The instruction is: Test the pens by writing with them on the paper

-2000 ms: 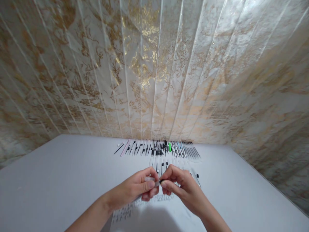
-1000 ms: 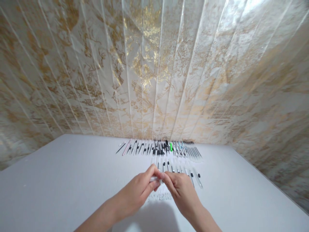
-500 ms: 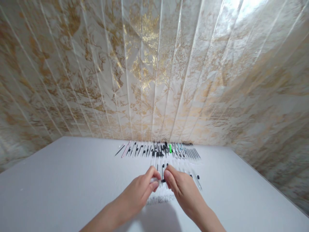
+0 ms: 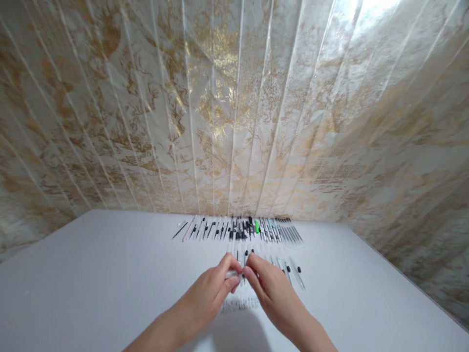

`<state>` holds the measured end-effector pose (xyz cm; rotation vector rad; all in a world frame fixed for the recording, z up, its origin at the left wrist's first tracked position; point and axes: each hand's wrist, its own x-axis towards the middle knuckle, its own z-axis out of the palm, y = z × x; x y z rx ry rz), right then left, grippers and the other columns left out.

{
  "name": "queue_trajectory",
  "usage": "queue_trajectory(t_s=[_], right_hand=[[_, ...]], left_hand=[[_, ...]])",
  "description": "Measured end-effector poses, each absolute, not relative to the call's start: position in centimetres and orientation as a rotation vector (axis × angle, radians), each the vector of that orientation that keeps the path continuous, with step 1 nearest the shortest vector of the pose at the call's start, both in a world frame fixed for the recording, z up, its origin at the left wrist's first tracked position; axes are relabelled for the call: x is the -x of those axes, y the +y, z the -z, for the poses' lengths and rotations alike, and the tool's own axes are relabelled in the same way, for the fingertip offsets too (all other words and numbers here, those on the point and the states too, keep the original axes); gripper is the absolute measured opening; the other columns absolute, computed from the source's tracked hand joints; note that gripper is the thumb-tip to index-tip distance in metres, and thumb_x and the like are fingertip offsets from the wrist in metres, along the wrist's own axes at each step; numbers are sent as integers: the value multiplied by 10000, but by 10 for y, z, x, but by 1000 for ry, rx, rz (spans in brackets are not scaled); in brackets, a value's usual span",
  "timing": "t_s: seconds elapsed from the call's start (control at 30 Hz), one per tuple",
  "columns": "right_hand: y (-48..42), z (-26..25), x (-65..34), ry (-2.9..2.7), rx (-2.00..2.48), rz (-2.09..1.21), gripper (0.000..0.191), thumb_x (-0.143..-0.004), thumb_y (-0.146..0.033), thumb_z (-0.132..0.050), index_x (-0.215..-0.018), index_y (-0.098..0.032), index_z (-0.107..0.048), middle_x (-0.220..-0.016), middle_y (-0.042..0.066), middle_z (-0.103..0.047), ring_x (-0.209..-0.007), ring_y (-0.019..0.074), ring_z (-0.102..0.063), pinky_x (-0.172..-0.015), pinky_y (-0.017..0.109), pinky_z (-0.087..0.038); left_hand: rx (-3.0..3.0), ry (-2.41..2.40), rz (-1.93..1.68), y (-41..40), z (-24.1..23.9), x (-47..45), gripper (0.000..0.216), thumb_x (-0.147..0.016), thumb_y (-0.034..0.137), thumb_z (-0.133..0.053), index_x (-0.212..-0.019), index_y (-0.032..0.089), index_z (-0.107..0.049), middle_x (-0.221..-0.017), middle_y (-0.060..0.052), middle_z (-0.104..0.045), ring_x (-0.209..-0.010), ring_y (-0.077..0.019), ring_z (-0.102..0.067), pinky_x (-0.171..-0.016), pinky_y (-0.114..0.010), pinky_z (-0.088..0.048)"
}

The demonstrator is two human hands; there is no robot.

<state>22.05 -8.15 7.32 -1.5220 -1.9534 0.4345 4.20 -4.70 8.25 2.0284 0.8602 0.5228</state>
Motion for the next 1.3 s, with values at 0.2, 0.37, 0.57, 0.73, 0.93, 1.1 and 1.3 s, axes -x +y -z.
queue_trajectory(t_s=[0.2, 0.37, 0.57, 0.73, 0.93, 1.1, 1.3], right_hand=[[-79, -64, -216, -1864, 1569, -526, 456, -988, -480, -213, -652, -226, -387, -536, -42, -420, -488, 137, -435, -514, 226, -266], [-81, -71, -218, -1916, 1459, -487, 364, -978, -452, -287, -711, -226, -390, -645, -24, -481, -572, 143, -461, -553, 225, -285], [-74, -48, -207, -1544, 1445, -829, 538, -926, -603, -299, -551, -221, -348, -487, -49, -336, -447, 109, -328, -474, 237, -238], [-73, -55, -211, -1260, 1164, -1252, 544, -886, -653, -354, -561, -217, -388, -459, -80, -321, -388, 79, -279, -386, 207, -249], [-87, -76, -198, -1652, 1195, -1072, 102, -798, -217, -588, -749, -198, -500, -663, -44, -491, -592, 108, -448, -535, 205, -365], [-95, -75, -189, -1702, 1253, -1043, 161, -811, -183, -517, -662, -173, -576, -612, -35, -489, -563, 107, -414, -526, 218, -333], [-118, -68, -204, -1739, 1430, -949, 172, -839, -261, -537, -768, -186, -675, -647, -1, -598, -559, 126, -469, -527, 229, -365]], left_hand=[[-2058, 862, -538, -46, -82, -43, 115, -954, 291, -327, -959, 236, -427, -833, 9, -586, -763, -167, -570, -709, -274, -420], [-2051, 858, -536, -46, -82, -43, 128, -962, 299, -318, -963, 239, -431, -822, 12, -600, -763, -166, -587, -704, -268, -436], [-2402, 907, -697, -50, -68, -51, 160, -917, 153, -315, -939, 229, -455, -853, -32, -623, -761, -198, -603, -690, -304, -435], [-2197, 849, -836, -53, -74, -52, 124, -949, 222, -337, -961, 235, -460, -853, -21, -614, -777, -176, -603, -722, -278, -458], [-1449, 644, -918, -66, -93, -59, 222, -946, 450, -421, -1002, 235, -430, -773, 23, -531, -700, -136, -542, -676, -247, -454], [-1466, 675, -966, -63, -102, -56, 220, -935, 398, -428, -980, 207, -528, -956, -38, -596, -773, -151, -543, -728, -269, -440], [-1952, 1181, -648, -48, -72, 9, 174, -899, 323, -429, -895, 216, -566, -840, 5, -565, -733, -162, -523, -695, -280, -421]])
